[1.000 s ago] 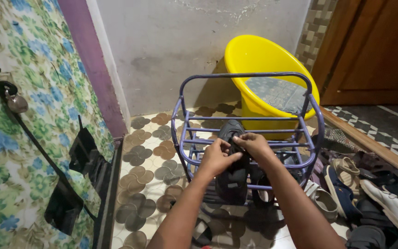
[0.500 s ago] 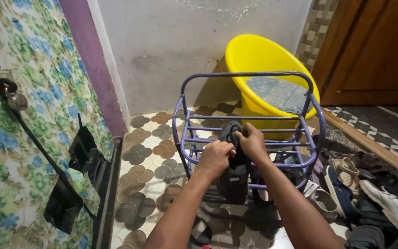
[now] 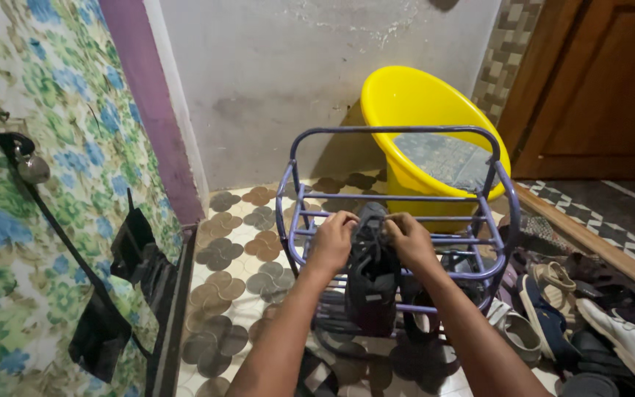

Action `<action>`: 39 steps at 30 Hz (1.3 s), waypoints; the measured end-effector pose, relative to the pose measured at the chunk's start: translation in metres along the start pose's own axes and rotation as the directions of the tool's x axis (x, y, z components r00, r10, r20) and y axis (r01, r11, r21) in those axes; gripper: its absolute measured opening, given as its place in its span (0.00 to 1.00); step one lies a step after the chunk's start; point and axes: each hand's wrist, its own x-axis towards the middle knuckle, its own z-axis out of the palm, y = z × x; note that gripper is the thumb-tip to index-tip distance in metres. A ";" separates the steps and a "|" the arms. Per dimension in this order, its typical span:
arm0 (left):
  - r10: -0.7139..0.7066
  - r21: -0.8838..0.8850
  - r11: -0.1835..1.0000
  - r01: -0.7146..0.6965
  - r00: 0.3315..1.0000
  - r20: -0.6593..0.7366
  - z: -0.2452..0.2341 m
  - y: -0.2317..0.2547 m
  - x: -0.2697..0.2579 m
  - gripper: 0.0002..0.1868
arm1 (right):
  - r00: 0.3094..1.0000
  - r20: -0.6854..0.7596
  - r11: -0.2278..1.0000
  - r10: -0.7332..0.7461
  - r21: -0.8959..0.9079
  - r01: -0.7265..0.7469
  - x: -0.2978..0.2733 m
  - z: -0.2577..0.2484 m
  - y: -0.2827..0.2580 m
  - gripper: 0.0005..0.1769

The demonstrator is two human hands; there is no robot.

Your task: The person cleans a black shoe using a red cloth, scrubbing the upper and sole while the shoe rests on a purple metal shoe rack. The person then places the shoe on the floor and continues wiping it before returning it to the rack.

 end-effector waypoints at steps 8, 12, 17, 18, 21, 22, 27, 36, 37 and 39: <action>-0.064 0.010 0.998 0.063 0.996 0.055 0.033 -0.025 0.003 0.08 | 1.000 0.004 0.926 -0.011 -0.376 0.012 -0.038 -0.010 -0.030 0.18; -0.115 -0.122 0.985 0.121 0.992 0.059 0.030 -0.030 0.001 0.08 | 0.996 -0.026 0.903 -0.082 -0.426 0.063 -0.044 -0.007 -0.042 0.19; -0.149 -0.334 0.928 0.163 0.986 0.069 0.027 -0.027 0.001 0.11 | 0.994 -0.020 0.895 -0.111 -0.437 0.091 -0.046 -0.003 -0.044 0.18; -0.177 -0.308 0.936 0.173 0.984 0.013 0.028 -0.027 0.001 0.11 | 0.994 -0.024 0.900 -0.104 -0.427 0.083 -0.046 -0.003 -0.043 0.17; -0.201 -0.231 0.957 0.174 0.975 -0.098 0.035 -0.032 -0.004 0.10 | 0.995 -0.009 0.843 -0.097 -0.533 0.078 -0.043 -0.004 -0.039 0.19; -0.176 -0.202 0.967 0.153 0.979 -0.103 0.037 -0.035 -0.008 0.10 | 0.997 -0.013 0.851 -0.072 -0.523 0.055 -0.045 -0.004 -0.037 0.19; -0.261 -0.099 0.965 0.244 0.940 -0.222 0.044 -0.060 -0.031 0.17 | 0.934 -0.121 0.837 -0.336 -0.493 0.237 -0.069 -0.009 -0.036 0.30; -0.408 -0.230 0.879 0.417 0.909 0.089 0.036 -0.032 -0.091 0.48 | 0.940 0.107 0.831 0.324 -0.508 -0.228 -0.119 -0.021 -0.034 0.37; -0.347 -0.200 0.913 0.354 0.935 0.073 0.034 -0.024 -0.100 0.51 | 0.956 0.093 0.853 0.279 -0.482 -0.202 -0.127 -0.024 -0.031 0.36; -0.236 -0.120 0.964 0.239 0.971 0.042 0.030 -0.008 -0.125 0.57 | 0.980 0.060 0.891 0.187 -0.431 -0.144 -0.149 -0.034 -0.022 0.35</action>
